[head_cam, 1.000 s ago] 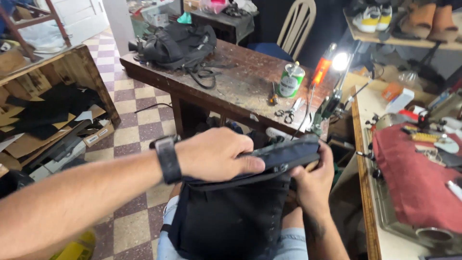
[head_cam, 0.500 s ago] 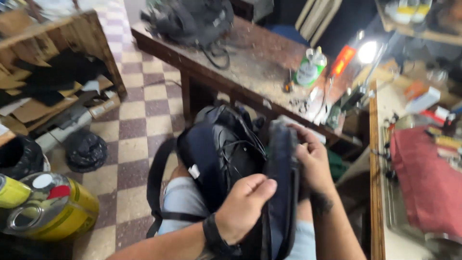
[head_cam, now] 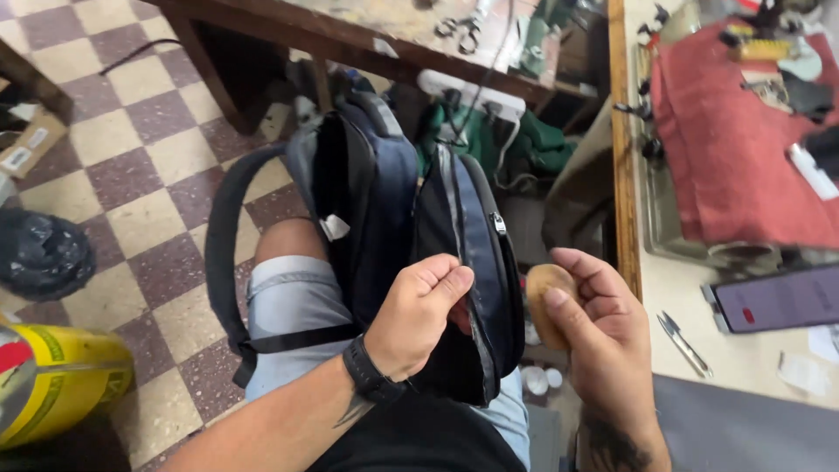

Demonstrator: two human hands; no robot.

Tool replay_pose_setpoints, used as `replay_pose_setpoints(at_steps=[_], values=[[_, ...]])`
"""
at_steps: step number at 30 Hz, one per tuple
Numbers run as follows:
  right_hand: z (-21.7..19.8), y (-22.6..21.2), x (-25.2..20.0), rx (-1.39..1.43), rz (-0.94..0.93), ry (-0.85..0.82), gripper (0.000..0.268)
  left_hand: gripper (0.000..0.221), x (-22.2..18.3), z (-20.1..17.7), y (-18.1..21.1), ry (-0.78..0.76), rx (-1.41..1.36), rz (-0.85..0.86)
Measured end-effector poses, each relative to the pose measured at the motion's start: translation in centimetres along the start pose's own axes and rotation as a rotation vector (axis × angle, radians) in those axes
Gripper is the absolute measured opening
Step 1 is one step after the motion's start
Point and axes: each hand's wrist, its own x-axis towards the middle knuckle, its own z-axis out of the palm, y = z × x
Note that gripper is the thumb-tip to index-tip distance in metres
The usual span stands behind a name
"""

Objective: Finishing the ends of a zipper on a backpack by singeing them with a lighter and pressing them with a wooden tool to ensure a clean finish.

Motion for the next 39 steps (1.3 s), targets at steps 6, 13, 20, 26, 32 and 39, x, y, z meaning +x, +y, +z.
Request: replay_pose_setpoints(at_steps=[6,13,20,26,32,39], values=[[1.1,-0.7,-0.6,-0.358,-0.146,0.096,0.023,0.030,0.1,1.7,0.0,-0.042,0.079,-0.030],[2.0,-1.8,0.6,-0.730,-0.271,0.074,0.029,0.033,0.2,2.5,-0.3,-0.029,0.121,-0.023],[1.9,-1.4,0.0,-0.740,-0.331,0.004,0.023,0.032,-0.1,2.4,-1.8,-0.027,0.151,-0.030],[0.8,-0.2,-1.0,-0.593,-0.435,-0.013,0.015,0.027,0.3,2.3,-3.8,0.055,0.035,0.013],[2.1,0.0,1.7,-0.643,-0.586,0.041,0.014,0.027,0.0,2.0,-3.2,0.056,0.221,0.050],[2.5,0.7,0.1,-0.759,-0.370,0.002,0.024,0.035,-0.8,1.3,-0.2,-0.043,0.291,-0.017]])
